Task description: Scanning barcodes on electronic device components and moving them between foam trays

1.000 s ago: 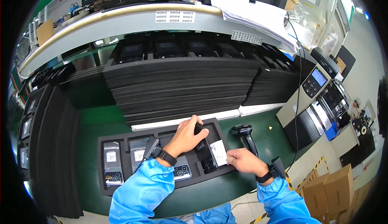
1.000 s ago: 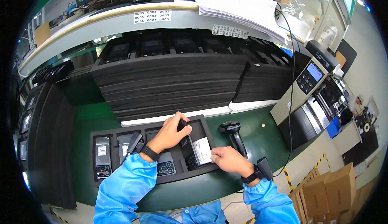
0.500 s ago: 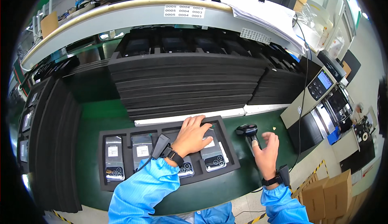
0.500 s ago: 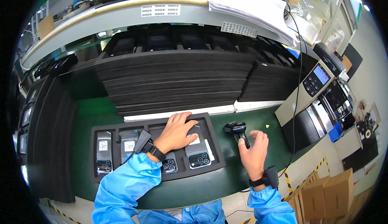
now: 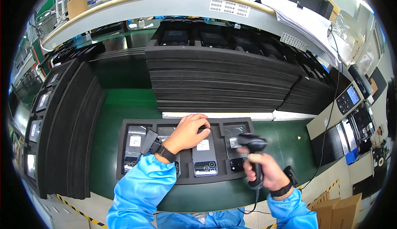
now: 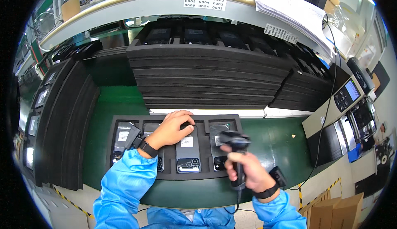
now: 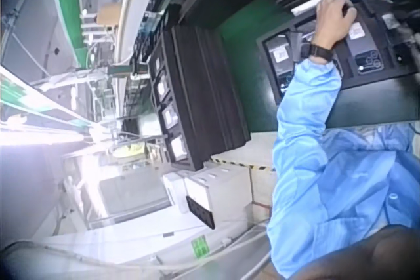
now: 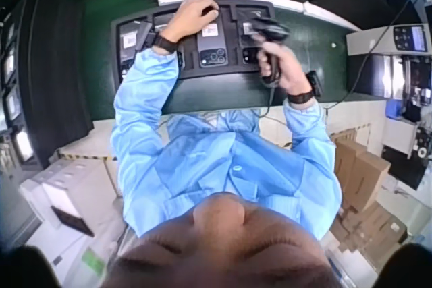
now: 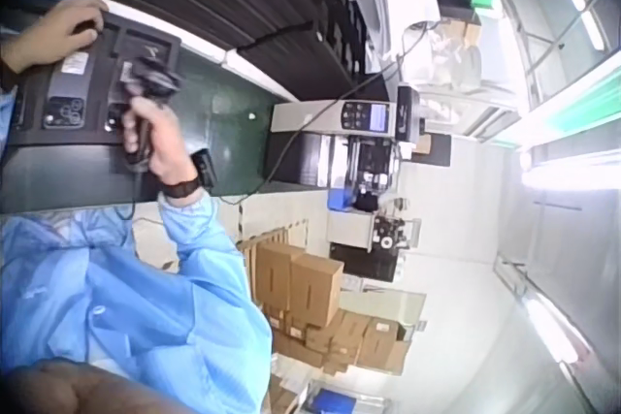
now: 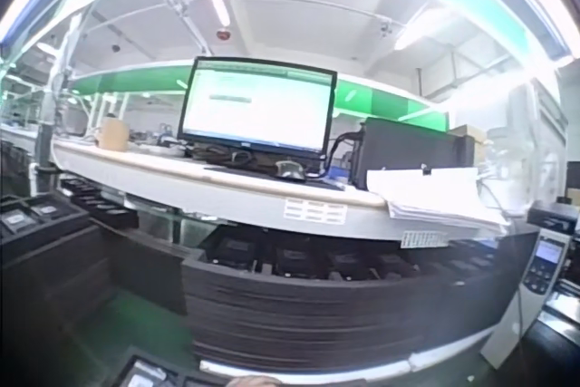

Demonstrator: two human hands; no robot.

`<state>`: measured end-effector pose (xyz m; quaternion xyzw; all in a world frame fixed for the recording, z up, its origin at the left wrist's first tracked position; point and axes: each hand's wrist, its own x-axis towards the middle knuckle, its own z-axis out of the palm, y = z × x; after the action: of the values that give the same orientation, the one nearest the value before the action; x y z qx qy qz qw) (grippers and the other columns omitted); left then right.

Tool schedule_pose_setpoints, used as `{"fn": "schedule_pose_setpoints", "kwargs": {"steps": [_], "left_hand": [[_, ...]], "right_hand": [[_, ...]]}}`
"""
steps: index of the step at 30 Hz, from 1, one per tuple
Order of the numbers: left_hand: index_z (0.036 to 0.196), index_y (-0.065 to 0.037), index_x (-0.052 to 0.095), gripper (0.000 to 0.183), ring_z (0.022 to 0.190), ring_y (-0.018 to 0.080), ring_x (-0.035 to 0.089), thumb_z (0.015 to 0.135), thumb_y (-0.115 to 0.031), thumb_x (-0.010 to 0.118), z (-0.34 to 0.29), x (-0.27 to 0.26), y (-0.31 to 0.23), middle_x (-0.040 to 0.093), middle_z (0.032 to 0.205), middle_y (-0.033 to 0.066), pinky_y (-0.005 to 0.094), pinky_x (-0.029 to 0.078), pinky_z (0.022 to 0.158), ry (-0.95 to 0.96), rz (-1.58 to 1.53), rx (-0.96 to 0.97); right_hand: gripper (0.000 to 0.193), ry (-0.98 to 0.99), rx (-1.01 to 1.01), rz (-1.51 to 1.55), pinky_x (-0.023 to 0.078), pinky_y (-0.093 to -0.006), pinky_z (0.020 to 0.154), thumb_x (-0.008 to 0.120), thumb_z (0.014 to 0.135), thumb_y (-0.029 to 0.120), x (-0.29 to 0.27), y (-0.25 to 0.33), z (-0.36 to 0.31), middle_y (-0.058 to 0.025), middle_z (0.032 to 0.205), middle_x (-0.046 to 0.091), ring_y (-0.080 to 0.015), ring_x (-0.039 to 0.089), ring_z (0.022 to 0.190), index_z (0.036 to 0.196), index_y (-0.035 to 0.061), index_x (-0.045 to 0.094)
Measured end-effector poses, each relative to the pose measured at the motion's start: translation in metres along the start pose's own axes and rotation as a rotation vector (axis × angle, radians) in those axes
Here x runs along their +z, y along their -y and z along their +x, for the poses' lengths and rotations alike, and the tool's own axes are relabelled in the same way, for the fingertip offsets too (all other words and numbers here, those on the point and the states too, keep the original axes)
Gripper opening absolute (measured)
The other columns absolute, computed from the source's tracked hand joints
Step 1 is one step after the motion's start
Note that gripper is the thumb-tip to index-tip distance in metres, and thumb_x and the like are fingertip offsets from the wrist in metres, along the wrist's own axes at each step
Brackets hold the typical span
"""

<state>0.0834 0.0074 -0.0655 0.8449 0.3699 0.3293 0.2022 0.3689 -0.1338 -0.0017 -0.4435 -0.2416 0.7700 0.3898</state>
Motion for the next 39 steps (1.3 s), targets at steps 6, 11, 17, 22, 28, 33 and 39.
{"fn": "schedule_pose_setpoints", "kwargs": {"steps": [6, 11, 17, 22, 28, 33, 39], "left_hand": [[0.102, -0.004, 0.069, 0.022, 0.116, 0.0369, 0.062, 0.087, -0.02, 0.068, 0.003, -0.002, 0.002, 0.067, 0.123, 0.0186, 0.0457, 0.048, 0.101, 0.021, -0.104, -0.033], [0.103, -0.006, 0.07, 0.021, 0.114, 0.0376, 0.063, 0.088, -0.02, 0.068, 0.003, -0.004, 0.002, 0.066, 0.122, 0.019, 0.046, 0.048, 0.101, 0.013, -0.105, -0.032], [0.118, -0.019, 0.074, 0.033, 0.129, 0.036, 0.046, 0.088, -0.032, 0.069, -0.006, 0.001, -0.007, 0.057, 0.133, 0.0168, 0.0486, 0.031, 0.112, 0.094, 0.112, -0.086], [0.12, -0.021, 0.074, 0.036, 0.128, 0.0356, 0.045, 0.087, -0.034, 0.07, -0.008, 0.004, -0.01, 0.054, 0.134, 0.0172, 0.0489, 0.03, 0.111, 0.09, 0.189, -0.05], [0.116, -0.02, 0.074, 0.033, 0.127, 0.035, 0.046, 0.084, -0.029, 0.068, -0.007, 0.006, -0.01, 0.054, 0.131, 0.0167, 0.0485, 0.031, 0.109, 0.074, 0.191, -0.051], [0.113, -0.02, 0.073, 0.03, 0.124, 0.034, 0.047, 0.084, -0.026, 0.067, -0.005, 0.009, -0.013, 0.054, 0.124, 0.0152, 0.0473, 0.032, 0.105, 0.073, 0.22, -0.073], [0.109, -0.019, 0.075, 0.026, 0.123, 0.0308, 0.048, 0.087, -0.013, 0.062, -0.002, 0.013, -0.013, 0.054, 0.122, 0.0122, 0.0461, 0.032, 0.103, 0.055, 0.223, -0.103]], "right_hand": [[0.018, 0.102, 0.139, -0.132, 0.048, -0.0285, 0.05, 0.068, 0.096, 0.023, 0.053, -0.028, 0.025, -0.0032, 0.071, 0.061, -0.014, 0.059, 0.055, 0.097, 0.0077, 0.06], [0.033, 0.147, 0.059, -0.187, 0.049, -0.0262, 0.051, 0.067, 0.098, 0.021, 0.056, -0.03, 0.02, -0.0122, 0.091, 0.069, -0.0137, 0.061, 0.059, 0.12, 0.0025, 0.052], [0.044, -0.063, -0.136, -0.338, 0.054, -0.0272, 0.056, 0.066, 0.095, 0.008, 0.024, -0.022, -0.003, -0.0175, 0.1, 0.071, -0.0171, 0.068, 0.068, 0.134, -0.0006, 0.048], [0.024, -0.551, -0.404, -0.568, 0.051, -0.0281, 0.052, 0.069, 0.086, 0.001, -0.046, 0.002, -0.008, -0.0056, 0.076, 0.064, -0.0125, 0.061, 0.059, 0.109, 0.0012, 0.061], [0.02, -0.836, -0.42, -0.682, 0.047, -0.0271, 0.046, 0.07, 0.083, 0.005, -0.103, 0.015, 0.009, -0.0016, 0.073, 0.06, -0.0106, 0.057, 0.053, 0.101, 0.0018, 0.061], [0.018, -0.816, -0.379, -0.659, 0.048, -0.028, 0.046, 0.072, 0.083, 0.009, -0.112, 0.018, 0.017, -0.0037, 0.073, 0.062, -0.0122, 0.058, 0.052, 0.096, 0.0002, 0.062], [0.017, -0.821, -0.317, -0.725, 0.048, -0.0286, 0.045, 0.071, 0.084, 0.012, -0.109, 0.021, 0.02, -0.0045, 0.073, 0.064, -0.0129, 0.059, 0.052, 0.091, -0.0006, 0.063]]}}
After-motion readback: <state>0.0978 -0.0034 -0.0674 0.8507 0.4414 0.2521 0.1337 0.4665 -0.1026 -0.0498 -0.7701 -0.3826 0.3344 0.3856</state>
